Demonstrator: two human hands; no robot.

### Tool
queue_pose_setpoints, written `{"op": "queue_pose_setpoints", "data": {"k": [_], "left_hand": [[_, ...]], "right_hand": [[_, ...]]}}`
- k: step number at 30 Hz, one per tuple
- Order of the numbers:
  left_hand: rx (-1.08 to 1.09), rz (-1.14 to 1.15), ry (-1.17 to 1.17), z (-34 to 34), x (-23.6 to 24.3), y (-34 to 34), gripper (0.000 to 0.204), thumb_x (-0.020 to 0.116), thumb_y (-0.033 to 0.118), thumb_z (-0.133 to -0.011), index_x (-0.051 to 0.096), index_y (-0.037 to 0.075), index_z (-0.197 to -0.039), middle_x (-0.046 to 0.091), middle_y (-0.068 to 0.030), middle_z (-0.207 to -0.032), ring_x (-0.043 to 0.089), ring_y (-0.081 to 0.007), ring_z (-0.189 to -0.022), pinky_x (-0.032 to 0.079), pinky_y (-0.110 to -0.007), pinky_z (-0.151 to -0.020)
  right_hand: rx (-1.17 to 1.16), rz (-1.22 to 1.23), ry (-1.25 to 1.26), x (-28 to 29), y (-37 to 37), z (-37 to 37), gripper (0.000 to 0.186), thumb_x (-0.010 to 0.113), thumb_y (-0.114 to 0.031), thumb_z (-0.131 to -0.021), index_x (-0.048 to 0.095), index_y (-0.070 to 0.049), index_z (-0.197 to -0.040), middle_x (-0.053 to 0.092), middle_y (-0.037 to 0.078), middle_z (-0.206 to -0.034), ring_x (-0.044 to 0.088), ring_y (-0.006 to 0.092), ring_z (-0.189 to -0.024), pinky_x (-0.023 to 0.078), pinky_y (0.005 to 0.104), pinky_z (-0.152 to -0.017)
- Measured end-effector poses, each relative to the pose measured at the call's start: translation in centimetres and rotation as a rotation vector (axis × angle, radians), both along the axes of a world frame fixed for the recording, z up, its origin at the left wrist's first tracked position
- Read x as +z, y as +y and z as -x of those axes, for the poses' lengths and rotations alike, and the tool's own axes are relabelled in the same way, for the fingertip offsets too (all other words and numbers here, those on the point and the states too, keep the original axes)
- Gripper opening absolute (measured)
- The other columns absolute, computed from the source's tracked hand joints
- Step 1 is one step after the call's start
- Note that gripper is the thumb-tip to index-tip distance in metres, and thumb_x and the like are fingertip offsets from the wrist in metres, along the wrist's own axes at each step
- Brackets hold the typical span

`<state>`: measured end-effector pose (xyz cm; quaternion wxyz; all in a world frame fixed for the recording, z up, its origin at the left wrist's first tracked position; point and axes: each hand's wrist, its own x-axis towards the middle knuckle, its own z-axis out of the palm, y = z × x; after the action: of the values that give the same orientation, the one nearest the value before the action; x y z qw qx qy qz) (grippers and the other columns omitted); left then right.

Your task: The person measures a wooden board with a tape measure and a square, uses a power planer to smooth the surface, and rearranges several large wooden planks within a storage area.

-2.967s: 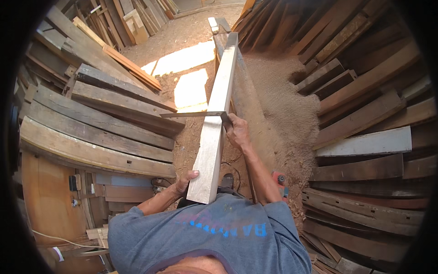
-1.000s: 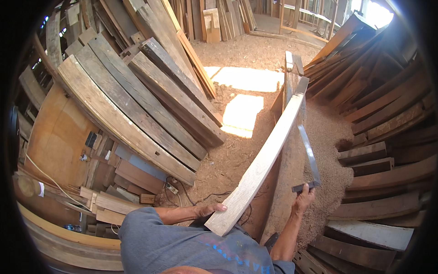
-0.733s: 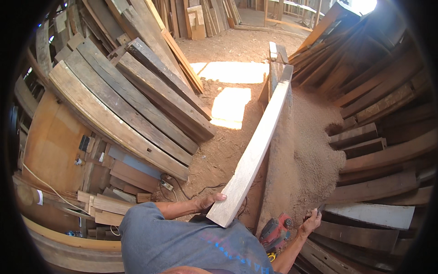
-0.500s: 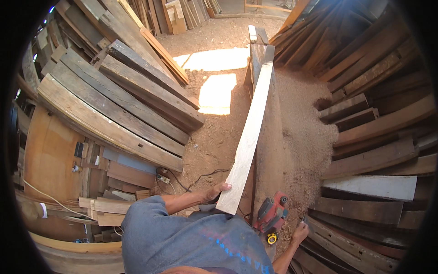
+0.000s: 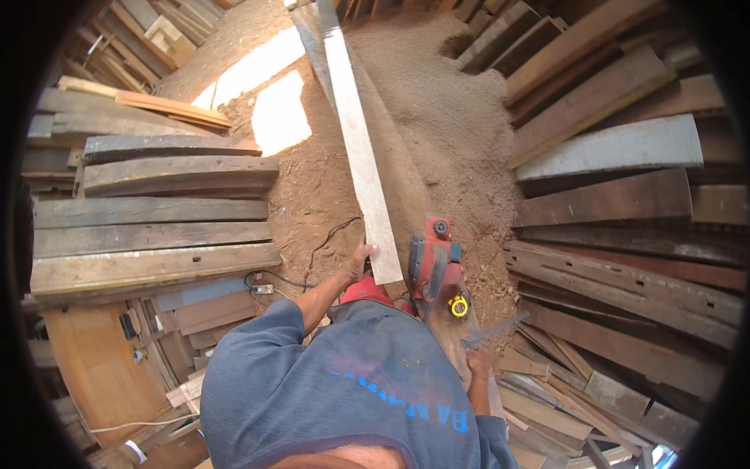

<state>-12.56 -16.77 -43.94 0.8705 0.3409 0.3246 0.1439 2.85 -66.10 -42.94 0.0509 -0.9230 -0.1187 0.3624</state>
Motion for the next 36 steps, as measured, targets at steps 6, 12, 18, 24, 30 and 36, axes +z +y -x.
{"op": "queue_pose_setpoints", "data": {"k": [6,12,18,24,30,36], "left_hand": [[-0.003,-0.023,0.004,-0.9,0.6,-0.3,0.087,0.071,0.038,-0.077,0.031,0.014,-0.151,0.055,-0.0106,-0.129,0.060,-0.0254,-0.117,0.054,-0.047,-0.099],[-0.039,-0.024,0.093,-0.7,0.0,-0.5,0.096,0.072,0.038,-0.083,0.021,0.004,-0.156,0.052,-0.0174,-0.140,0.054,-0.0292,-0.127,0.044,-0.042,-0.109],[-0.419,-0.377,0.562,-0.1,-0.4,1.8,0.095,0.066,0.059,-0.092,0.028,-0.001,-0.155,0.051,-0.0195,-0.147,0.055,-0.0295,-0.130,0.047,-0.042,-0.106],[-0.346,-0.297,0.472,0.7,0.0,1.5,0.077,0.067,0.051,-0.095,0.050,-0.008,-0.142,0.063,-0.0191,-0.134,0.061,-0.0270,-0.122,0.048,-0.037,-0.104],[-0.336,-0.313,0.499,-0.4,4.3,0.5,0.066,0.065,0.054,-0.096,0.062,-0.002,-0.130,0.069,-0.0123,-0.120,0.067,-0.0226,-0.104,0.054,-0.038,-0.089],[-0.252,-0.275,0.467,0.6,2.0,0.0,0.067,0.067,0.053,-0.095,0.060,-0.001,-0.133,0.069,-0.0130,-0.121,0.066,-0.0230,-0.108,0.052,-0.037,-0.092]], "right_hand": [[0.011,-0.083,0.188,-2.0,2.3,2.8,0.030,0.063,-0.020,-0.075,0.075,-0.006,-0.098,0.072,0.023,-0.104,0.068,0.0422,-0.104,0.054,0.0472,-0.089],[-0.041,0.133,0.065,-3.6,3.2,2.8,0.031,0.061,-0.023,-0.078,0.074,-0.003,-0.097,0.071,0.027,-0.099,0.069,0.0444,-0.099,0.054,0.0511,-0.090],[0.120,-0.011,-0.061,-4.1,2.4,-3.0,0.033,0.057,-0.027,-0.091,0.072,0.002,-0.098,0.070,0.027,-0.102,0.069,0.0408,-0.101,0.053,0.0468,-0.088],[-0.263,-0.706,0.045,10.7,18.3,-5.4,0.051,0.070,-0.032,-0.092,0.061,0.004,-0.127,0.071,0.024,-0.110,0.070,0.0312,-0.101,0.054,0.0392,-0.090],[0.098,-0.805,0.037,7.7,26.1,-3.0,0.062,0.075,-0.036,-0.087,0.058,0.007,-0.128,0.068,0.028,-0.113,0.069,0.0339,-0.102,0.054,0.0423,-0.088],[0.025,-0.572,0.242,6.3,27.5,-2.7,0.052,0.073,-0.030,-0.077,0.063,0.012,-0.105,0.069,0.030,-0.093,0.070,0.0360,-0.097,0.053,0.0443,-0.085]]}}
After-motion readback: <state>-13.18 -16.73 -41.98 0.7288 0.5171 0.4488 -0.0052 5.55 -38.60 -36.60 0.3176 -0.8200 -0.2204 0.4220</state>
